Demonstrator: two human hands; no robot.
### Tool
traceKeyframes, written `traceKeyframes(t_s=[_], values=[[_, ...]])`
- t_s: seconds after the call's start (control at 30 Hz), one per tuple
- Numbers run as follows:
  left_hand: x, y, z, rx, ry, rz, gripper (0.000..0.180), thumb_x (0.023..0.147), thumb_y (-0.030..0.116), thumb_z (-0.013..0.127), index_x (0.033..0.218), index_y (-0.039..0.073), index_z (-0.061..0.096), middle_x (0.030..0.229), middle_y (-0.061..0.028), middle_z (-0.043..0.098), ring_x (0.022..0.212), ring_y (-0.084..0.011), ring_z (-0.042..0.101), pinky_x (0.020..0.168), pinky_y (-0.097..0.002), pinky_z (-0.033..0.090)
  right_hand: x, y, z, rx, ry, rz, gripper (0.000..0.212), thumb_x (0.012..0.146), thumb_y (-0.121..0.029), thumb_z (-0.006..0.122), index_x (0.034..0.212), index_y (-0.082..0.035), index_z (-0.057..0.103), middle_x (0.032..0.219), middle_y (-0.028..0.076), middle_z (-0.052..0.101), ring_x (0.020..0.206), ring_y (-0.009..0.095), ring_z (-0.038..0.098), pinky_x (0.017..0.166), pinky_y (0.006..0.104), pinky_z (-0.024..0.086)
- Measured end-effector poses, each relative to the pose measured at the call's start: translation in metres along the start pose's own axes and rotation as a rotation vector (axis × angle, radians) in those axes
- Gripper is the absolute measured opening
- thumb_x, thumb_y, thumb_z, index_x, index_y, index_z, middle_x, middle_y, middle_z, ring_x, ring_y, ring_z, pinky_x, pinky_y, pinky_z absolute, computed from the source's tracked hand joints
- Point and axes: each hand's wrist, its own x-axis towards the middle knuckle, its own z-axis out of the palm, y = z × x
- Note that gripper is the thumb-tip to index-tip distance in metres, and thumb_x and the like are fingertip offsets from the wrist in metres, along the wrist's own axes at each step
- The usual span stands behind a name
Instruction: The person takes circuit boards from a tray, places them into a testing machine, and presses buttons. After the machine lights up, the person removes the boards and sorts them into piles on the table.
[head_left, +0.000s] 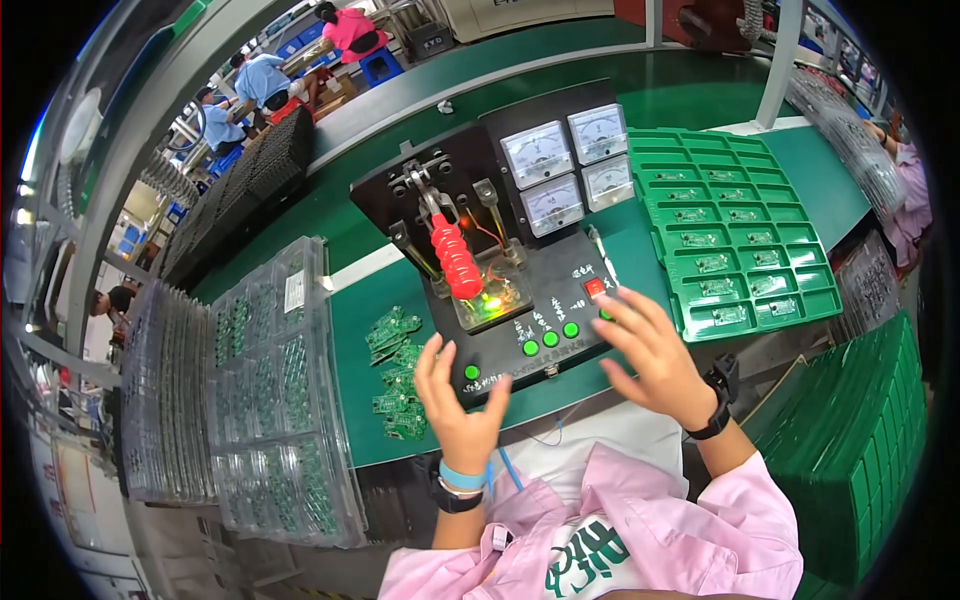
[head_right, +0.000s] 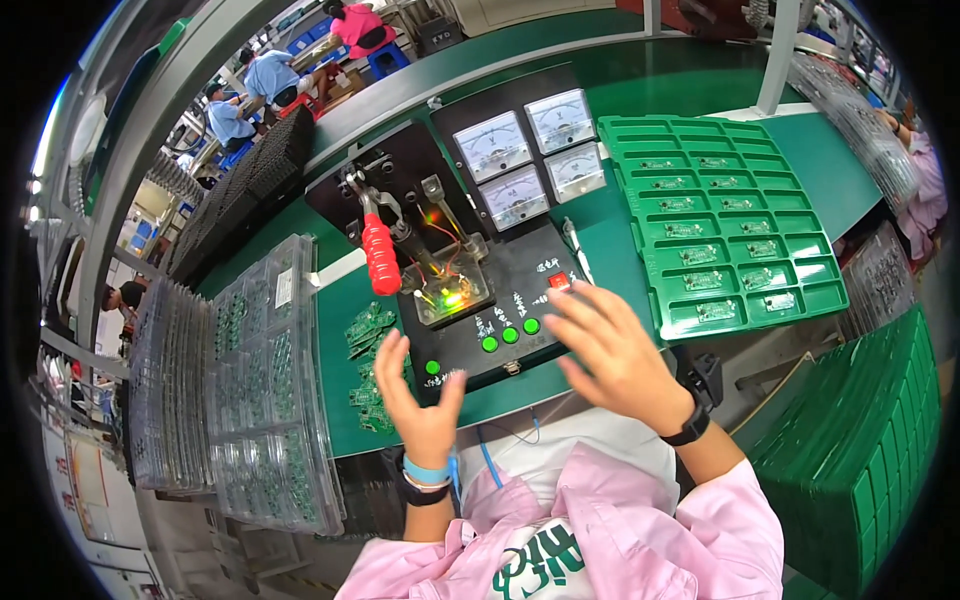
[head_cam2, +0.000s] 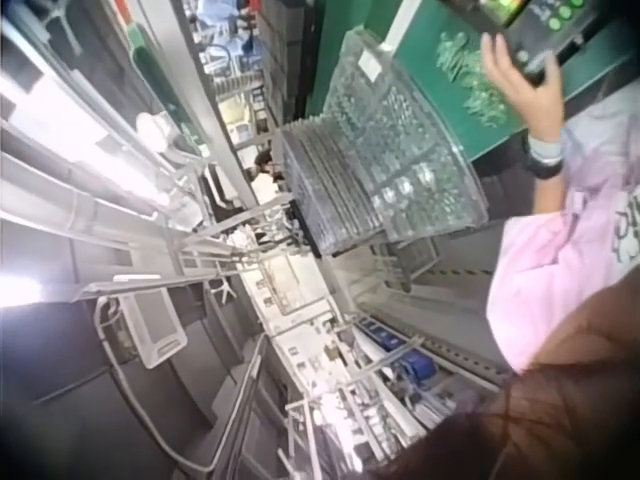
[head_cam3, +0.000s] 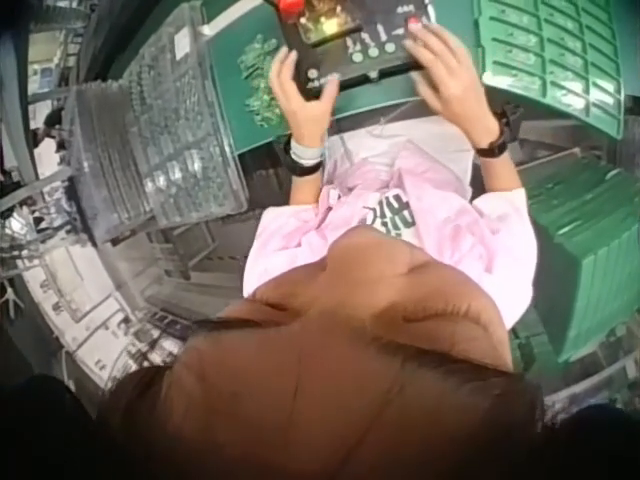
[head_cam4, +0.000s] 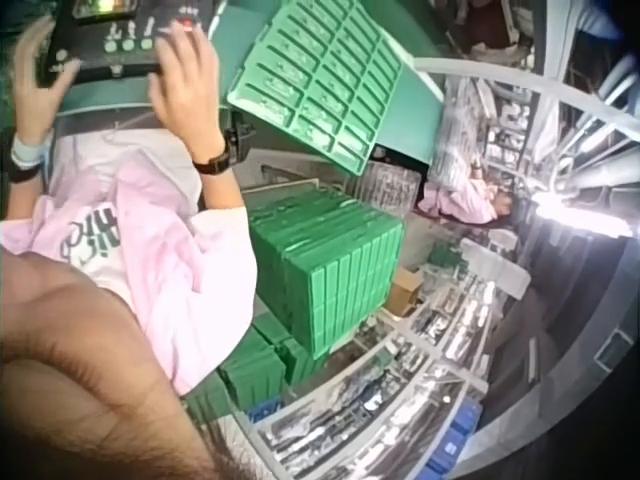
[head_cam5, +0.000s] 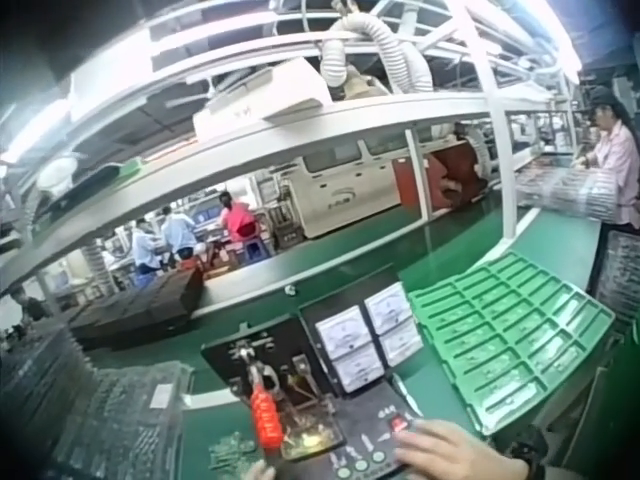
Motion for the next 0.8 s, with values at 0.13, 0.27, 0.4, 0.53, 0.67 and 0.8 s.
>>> traceKeyframes(t_s=[0.13, 0.27, 0.4, 0.53, 0.67, 0.8], values=[[-0.027, -0.006, 0.018, 0.039, -0.036, -0.114, 0.082, 0.066, 0.014, 0.087, 0.134, 0.003, 0.043, 0.14, -0.0191, 0.043, 0.129, -0.0375, 0.043, 0.107, -0.0463, 0.036, 0.006, -0.008, 0.025, -0.024, 0.158, -0.219, 0.051, 0.076, -0.01, 0.072, 0.124, -0.006, 0.057, 0.134, 0.013, 0.055, 0.118, 0.033, 0.054, 0.099, 0.0472, 0.041], [-0.034, -0.009, 0.023, 0.018, 0.047, -0.096, 0.096, 0.059, 0.016, 0.092, 0.139, 0.006, 0.038, 0.145, -0.0197, 0.037, 0.134, -0.0385, 0.036, 0.109, -0.0492, 0.032, -0.002, -0.009, 0.042, -0.074, -0.096, -0.138, 0.052, 0.076, -0.021, 0.074, 0.125, -0.009, 0.059, 0.132, 0.008, 0.057, 0.118, 0.028, 0.054, 0.099, 0.0472, 0.04], [-0.031, -0.011, 0.031, 0.017, 0.21, -0.012, 0.1, 0.059, 0.016, 0.092, 0.142, 0.009, 0.037, 0.144, -0.02, 0.038, 0.135, -0.0404, 0.033, 0.111, -0.0519, 0.029, -0.007, -0.01, 0.048, -0.097, -0.094, -0.101, 0.052, 0.077, -0.026, 0.073, 0.125, -0.011, 0.06, 0.131, 0.006, 0.059, 0.116, 0.024, 0.056, 0.1, 0.0456, 0.039], [-0.029, -0.012, 0.028, 0.072, 0.237, 0.039, 0.085, 0.061, 0.022, 0.091, 0.136, 0.013, 0.05, 0.145, -0.0187, 0.041, 0.136, -0.0411, 0.032, 0.11, -0.055, 0.026, -0.005, -0.006, 0.052, -0.126, -0.064, -0.142, 0.05, 0.076, -0.026, 0.073, 0.122, -0.01, 0.062, 0.129, 0.005, 0.059, 0.112, 0.023, 0.057, 0.097, 0.0454, 0.041], [-0.031, -0.009, 0.016, 0.271, -0.076, -0.098, 0.066, 0.063, 0.031, 0.089, 0.123, 0.017, 0.065, 0.145, -0.0162, 0.044, 0.136, -0.0405, 0.034, 0.108, -0.059, 0.024, 0.016, -0.008, 0.048, -0.083, -0.051, -0.179, 0.048, 0.077, -0.027, 0.073, 0.121, -0.011, 0.062, 0.115, 0.006, 0.064, 0.102, 0.021, 0.06, 0.092, 0.0412, 0.043], [-0.031, -0.012, 0.02, 0.233, -0.049, -0.127, 0.059, 0.064, 0.035, 0.087, 0.117, 0.016, 0.069, 0.144, -0.0147, 0.046, 0.135, -0.0394, 0.037, 0.108, -0.0588, 0.023, 0.073, -0.023, 0.04, -0.088, -0.244, -0.111, 0.045, 0.079, -0.027, 0.072, 0.119, -0.009, 0.061, 0.092, 0.007, 0.066, 0.083, 0.022, 0.064, 0.074, 0.0369, 0.049]])
